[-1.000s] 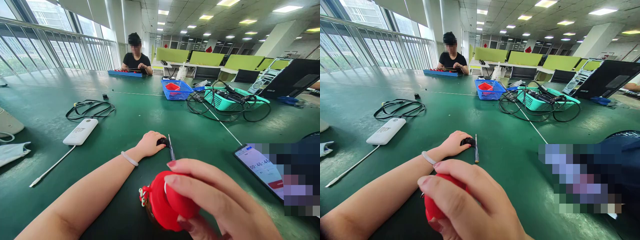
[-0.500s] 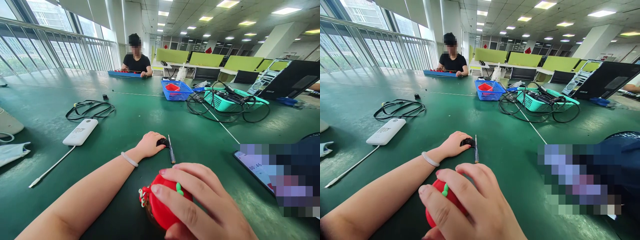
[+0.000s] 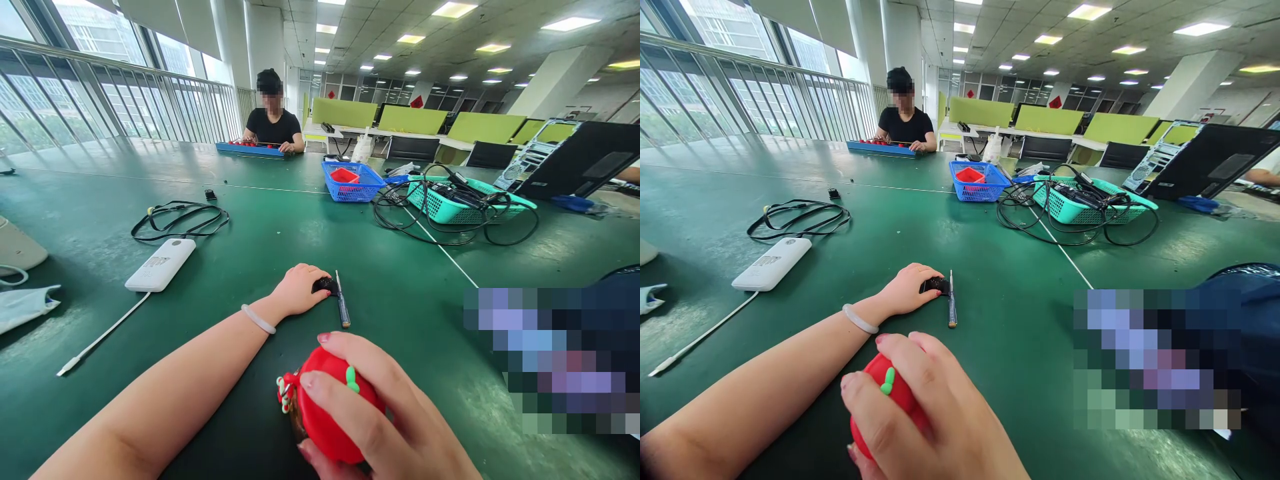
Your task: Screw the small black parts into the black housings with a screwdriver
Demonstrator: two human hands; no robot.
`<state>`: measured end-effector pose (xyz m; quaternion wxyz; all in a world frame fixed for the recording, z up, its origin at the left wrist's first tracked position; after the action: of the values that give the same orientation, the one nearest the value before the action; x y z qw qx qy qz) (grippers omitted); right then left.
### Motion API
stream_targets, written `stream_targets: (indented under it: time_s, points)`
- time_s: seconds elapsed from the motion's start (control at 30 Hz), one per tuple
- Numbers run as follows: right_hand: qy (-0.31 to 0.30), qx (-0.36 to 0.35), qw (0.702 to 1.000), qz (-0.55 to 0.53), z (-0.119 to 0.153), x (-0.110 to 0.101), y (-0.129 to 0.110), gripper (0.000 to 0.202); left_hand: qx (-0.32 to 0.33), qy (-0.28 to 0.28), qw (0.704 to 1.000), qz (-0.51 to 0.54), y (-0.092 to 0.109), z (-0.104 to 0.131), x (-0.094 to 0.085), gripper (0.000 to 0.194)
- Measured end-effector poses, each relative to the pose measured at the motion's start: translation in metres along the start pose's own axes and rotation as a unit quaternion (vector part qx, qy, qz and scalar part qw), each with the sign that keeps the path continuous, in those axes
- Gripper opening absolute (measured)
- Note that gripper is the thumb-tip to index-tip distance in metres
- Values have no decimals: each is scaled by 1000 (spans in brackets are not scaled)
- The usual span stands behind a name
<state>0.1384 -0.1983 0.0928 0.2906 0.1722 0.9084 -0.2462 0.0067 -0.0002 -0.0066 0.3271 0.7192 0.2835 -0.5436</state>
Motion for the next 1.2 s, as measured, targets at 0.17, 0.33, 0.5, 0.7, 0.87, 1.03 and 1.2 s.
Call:
stream_targets:
  time_s: [0.17, 0.33, 0.5, 0.7, 0.87, 1.03, 1.2]
  points:
    - [14, 36, 999, -22, 7, -13, 7, 39, -1, -6, 1000, -3, 0, -1, 1, 36]
    - [87, 133, 986, 47, 18, -50, 31, 43, 0, -12, 1000, -5, 0, -1, 0, 36]
    - [184, 218, 935, 209, 10, -106, 83, 40, -11, -19, 1000, 1, 2, 0, -3, 37]
    - [249, 248, 869, 350, -1, -169, 178, 57, -16, -27, 999, 8, 3, 2, -5, 35]
    - [214, 298, 843, 393, 15, -198, 239, 54, -13, -18, 1000, 5, 2, 1, -4, 36]
    - [170, 398, 796, 424, 37, -209, 270, 57, -14, -20, 1000, 11, 2, 1, -4, 35]
    - [168, 463, 772, 402, 50, -214, 279, 56, -17, -22, 1000, 13, 3, 2, -5, 34]
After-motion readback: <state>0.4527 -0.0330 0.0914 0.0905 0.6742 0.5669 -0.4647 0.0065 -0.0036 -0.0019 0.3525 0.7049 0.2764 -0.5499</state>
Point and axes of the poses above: each hand's wrist, its own z-axis away from the middle knuckle, its own x-axis out of the palm, y = z × x, the point moved 1 cm from there along -z, towards the middle knuckle, and after that the axes turned 14 degrees about -z, right-handed, at the moved point
